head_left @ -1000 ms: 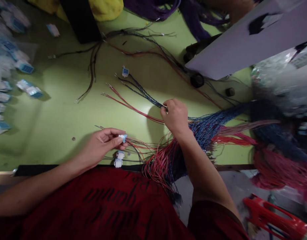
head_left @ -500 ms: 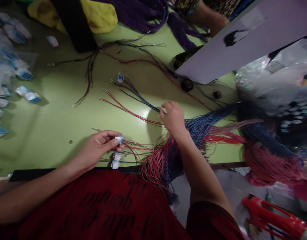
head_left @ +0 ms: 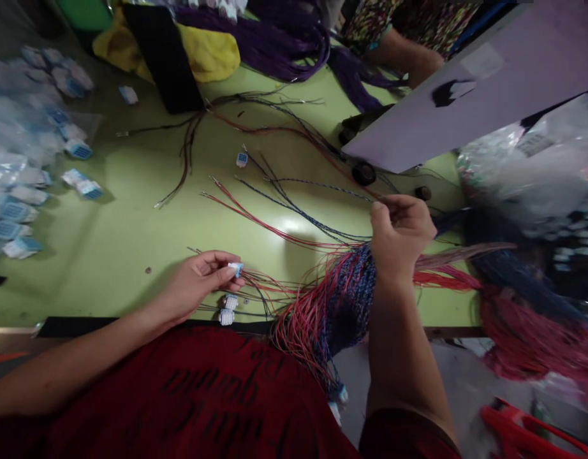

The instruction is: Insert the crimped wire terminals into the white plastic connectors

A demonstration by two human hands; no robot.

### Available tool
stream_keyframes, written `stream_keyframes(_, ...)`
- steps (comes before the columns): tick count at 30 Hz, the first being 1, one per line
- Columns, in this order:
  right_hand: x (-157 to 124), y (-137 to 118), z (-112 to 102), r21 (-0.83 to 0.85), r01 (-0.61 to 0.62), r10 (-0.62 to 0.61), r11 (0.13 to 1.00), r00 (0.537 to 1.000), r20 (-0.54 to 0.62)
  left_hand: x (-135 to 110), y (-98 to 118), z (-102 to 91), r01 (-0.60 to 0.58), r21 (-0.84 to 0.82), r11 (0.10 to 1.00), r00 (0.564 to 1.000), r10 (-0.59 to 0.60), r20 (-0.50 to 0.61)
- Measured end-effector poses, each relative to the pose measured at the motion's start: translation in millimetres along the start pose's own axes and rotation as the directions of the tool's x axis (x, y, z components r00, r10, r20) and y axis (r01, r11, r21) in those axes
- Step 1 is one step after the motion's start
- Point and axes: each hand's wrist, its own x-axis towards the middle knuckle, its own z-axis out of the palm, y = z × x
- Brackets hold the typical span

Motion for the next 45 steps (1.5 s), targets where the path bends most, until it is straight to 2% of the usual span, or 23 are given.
stream_keyframes(4, 3, -8, 0, -0.076, 0.031, -0.028, 0.997, 0.999, 0.036, 1, -2, -0.2, -0.004, -0.008, 1.0, 1.0, 0.004, -0.006)
stream_keyframes(7, 9, -6, -2, -0.129, -0.075, 0.078, 0.989, 0.997, 0.013, 2, -4, -1.8, -0.009, -0.012, 1.0, 1.0, 0.009, -0.007)
stream_keyframes(9, 13, -7, -10, -0.033, -0.165, 0.162, 0.986, 0.984, -0.07, 3, -5, -2.4, -0.011, -0.007, 1.0, 1.0, 0.011, -0.003)
stream_keyframes(11, 12, -16, -20, 0.084, -0.172, 0.181, 0.981, 0.976, -0.119, 3, -5, -2.0, -0.014, -0.002, 1.0, 1.0, 0.014, 0.007)
stream_keyframes(13, 4, -32, -29, 0.09, -0.086, 0.093, 0.992, 0.993, -0.073, 3, -5, -0.7, -0.02, 0.005, 1.0, 1.0, 0.02, 0.023)
stream_keyframes(15, -13, -53, -31, 0.056, 0.062, -0.065, 0.996, 0.996, 0.053, 2, -5, 0.6, -0.033, 0.015, 0.999, 0.999, 0.032, 0.034)
stream_keyframes(16, -24, -63, -29, 0.067, 0.134, -0.143, 0.989, 0.976, 0.163, 2, -5, 1.1, -0.043, 0.021, 0.999, 0.998, 0.042, 0.039)
stream_keyframes(17, -36, -73, -25, 0.115, 0.192, -0.218, 0.975, 0.932, 0.289, 2, -6, 1.5, -0.054, 0.029, 0.998, 0.998, 0.053, 0.043)
stream_keyframes(18, -49, -81, -20, 0.198, 0.228, -0.291, 0.953, 0.869, 0.4, 2, -6, 1.7, -0.065, 0.038, 0.997, 0.997, 0.063, 0.046)
stream_keyframes(19, -61, -87, -14, 0.292, 0.235, -0.358, 0.927, 0.787, 0.502, 2, -7, 1.7, -0.077, 0.049, 0.996, 0.996, 0.075, 0.046)
stream_keyframes(20, -72, -92, -7, 0.367, 0.196, -0.386, 0.91, 0.725, 0.57, 3, -7, 1.8, -0.088, 0.061, 0.994, 0.995, 0.085, 0.045)
stream_keyframes(22, -90, -98, 4, 0.442, 0.032, -0.345, 0.896, 0.678, 0.649, 3, -8, 2.1, -0.103, 0.084, 0.991, 0.994, 0.1, 0.043)
stream_keyframes(25, -104, -98, 11, 0.412, -0.237, -0.162, 0.88, 0.666, 0.728, 3, -6, 3.4, -0.086, 0.073, 0.994, 0.995, 0.082, 0.055)
stream_keyframes(27, -104, -95, 10, 0.375, -0.342, -0.067, 0.862, 0.656, 0.752, 3, -5, 4.6, -0.053, 0.032, 0.998, 0.998, 0.051, 0.043)
stream_keyframes(29, -101, -91, 6, 0.354, -0.386, -0.016, 0.852, 0.657, 0.754, 3, -2, 5.6, -0.035, -0.016, 0.999, 0.999, 0.035, 0.016)
stream_keyframes(32, -96, -87, -1, 0.346, -0.386, 0.019, 0.855, 0.691, 0.723, 1, 1, 5.8, -0.025, -0.054, 0.998, 1.0, 0.024, -0.014)
stream_keyframes(35, -94, -86, -5, 0.336, -0.361, 0.026, 0.87, 0.714, 0.7, -1, 3, 5.1, -0.001, -0.029, 1.0, 1.0, 0.001, 0.018)
stream_keyframes(37, -94, -88, -7, 0.317, -0.352, 0.008, 0.881, 0.68, 0.733, -2, 4, 4.6, 0.013, 0.001, 1.0, 0.998, -0.013, 0.061)
stream_keyframes(39, -95, -92, -7, 0.3, -0.357, -0.017, 0.885, 0.619, 0.786, -3, 3, 4.4, 0.015, 0.023, 1.0, 0.996, -0.017, 0.089)
stream_keyframes(41, -95, -95, -6, 0.293, -0.381, -0.029, 0.877, 0.566, 0.824, -4, 3, 4.2, 0.006, 0.035, 0.999, 0.996, -0.009, 0.091)
stream_keyframes(45, -98, -102, -1, 0.294, -0.447, -0.039, 0.845, 0.497, 0.867, -6, 2, 3.8, -0.016, 0.066, 0.998, 0.997, 0.011, 0.081)
